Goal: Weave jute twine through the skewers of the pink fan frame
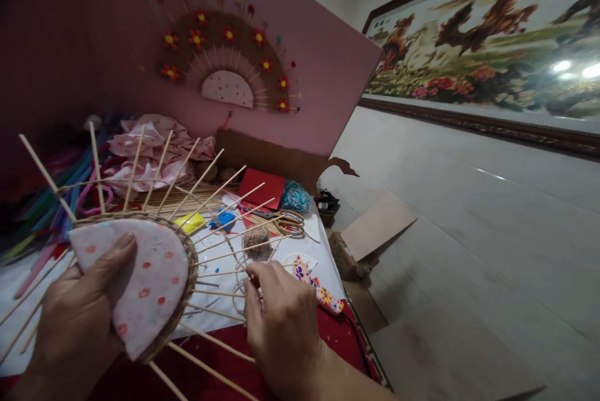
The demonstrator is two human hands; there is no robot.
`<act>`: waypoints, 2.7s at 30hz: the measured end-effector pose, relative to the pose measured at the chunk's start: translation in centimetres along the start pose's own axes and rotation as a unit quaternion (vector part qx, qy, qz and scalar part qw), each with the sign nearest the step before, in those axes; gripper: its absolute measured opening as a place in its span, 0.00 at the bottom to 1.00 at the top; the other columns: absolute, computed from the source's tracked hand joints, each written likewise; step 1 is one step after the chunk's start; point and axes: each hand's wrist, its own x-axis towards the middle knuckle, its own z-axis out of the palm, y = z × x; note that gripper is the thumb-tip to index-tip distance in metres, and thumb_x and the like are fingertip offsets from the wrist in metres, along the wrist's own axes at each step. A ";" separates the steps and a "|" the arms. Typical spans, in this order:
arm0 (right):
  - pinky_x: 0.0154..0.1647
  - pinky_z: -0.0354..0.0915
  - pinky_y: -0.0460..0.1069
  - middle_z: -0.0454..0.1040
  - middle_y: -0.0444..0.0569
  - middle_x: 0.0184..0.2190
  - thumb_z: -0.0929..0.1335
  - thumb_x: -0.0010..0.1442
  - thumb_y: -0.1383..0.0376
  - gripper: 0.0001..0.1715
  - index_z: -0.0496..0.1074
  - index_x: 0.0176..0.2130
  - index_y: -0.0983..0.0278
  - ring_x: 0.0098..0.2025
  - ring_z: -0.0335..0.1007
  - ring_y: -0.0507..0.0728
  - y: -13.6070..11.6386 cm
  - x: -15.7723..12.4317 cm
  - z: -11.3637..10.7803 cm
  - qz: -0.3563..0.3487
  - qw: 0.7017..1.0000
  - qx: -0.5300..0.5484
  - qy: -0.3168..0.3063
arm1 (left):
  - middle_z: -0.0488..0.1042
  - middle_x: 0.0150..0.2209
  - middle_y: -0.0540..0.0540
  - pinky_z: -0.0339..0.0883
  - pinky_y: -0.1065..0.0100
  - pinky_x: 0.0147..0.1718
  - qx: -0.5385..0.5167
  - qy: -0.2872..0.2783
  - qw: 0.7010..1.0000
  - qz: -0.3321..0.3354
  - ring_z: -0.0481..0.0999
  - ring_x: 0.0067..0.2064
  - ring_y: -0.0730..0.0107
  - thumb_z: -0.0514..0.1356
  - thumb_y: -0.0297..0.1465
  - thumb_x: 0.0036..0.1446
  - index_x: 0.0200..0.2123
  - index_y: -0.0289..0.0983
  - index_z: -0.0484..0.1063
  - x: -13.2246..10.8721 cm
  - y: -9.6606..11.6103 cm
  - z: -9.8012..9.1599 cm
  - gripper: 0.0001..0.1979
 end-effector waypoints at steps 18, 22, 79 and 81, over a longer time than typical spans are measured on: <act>0.28 0.58 0.47 0.70 0.47 0.24 0.64 0.56 0.73 0.06 0.69 0.30 0.65 0.27 0.65 0.53 -0.9 -0.5 0.0 -0.020 0.999 0.035 0.025 | 0.73 0.19 0.53 0.68 0.73 0.16 0.007 -0.034 0.999 -0.015 0.74 0.20 0.68 0.68 0.32 0.35 0.27 0.37 0.73 -0.2 -0.2 -0.3 0.12; 0.26 0.57 0.47 0.70 0.48 0.24 0.64 0.56 0.73 0.05 0.69 0.30 0.65 0.27 0.65 0.53 -1.0 -0.7 0.1 -0.017 0.999 0.043 0.025 | 0.73 0.18 0.53 0.68 0.74 0.15 0.008 -0.031 0.999 -0.018 0.73 0.19 0.69 0.68 0.32 0.35 0.27 0.36 0.73 -0.2 -0.2 -0.3 0.13; 0.26 0.57 0.47 0.68 0.47 0.21 0.63 0.57 0.73 0.08 0.69 0.28 0.66 0.25 0.64 0.52 -0.9 -1.3 0.5 -0.055 0.998 -0.001 0.031 | 0.73 0.18 0.54 0.69 0.72 0.16 0.008 -0.015 1.000 -0.012 0.74 0.19 0.69 0.67 0.31 0.34 0.27 0.37 0.73 -0.6 0.3 0.0 0.11; 0.26 0.57 0.47 0.68 0.46 0.21 0.63 0.57 0.73 0.08 0.69 0.28 0.66 0.25 0.64 0.52 -0.9 -1.3 0.5 -0.057 0.998 -0.015 0.023 | 0.73 0.18 0.54 0.69 0.72 0.17 0.004 -0.010 1.000 -0.015 0.74 0.19 0.69 0.67 0.32 0.34 0.26 0.37 0.73 -0.6 0.3 0.0 0.11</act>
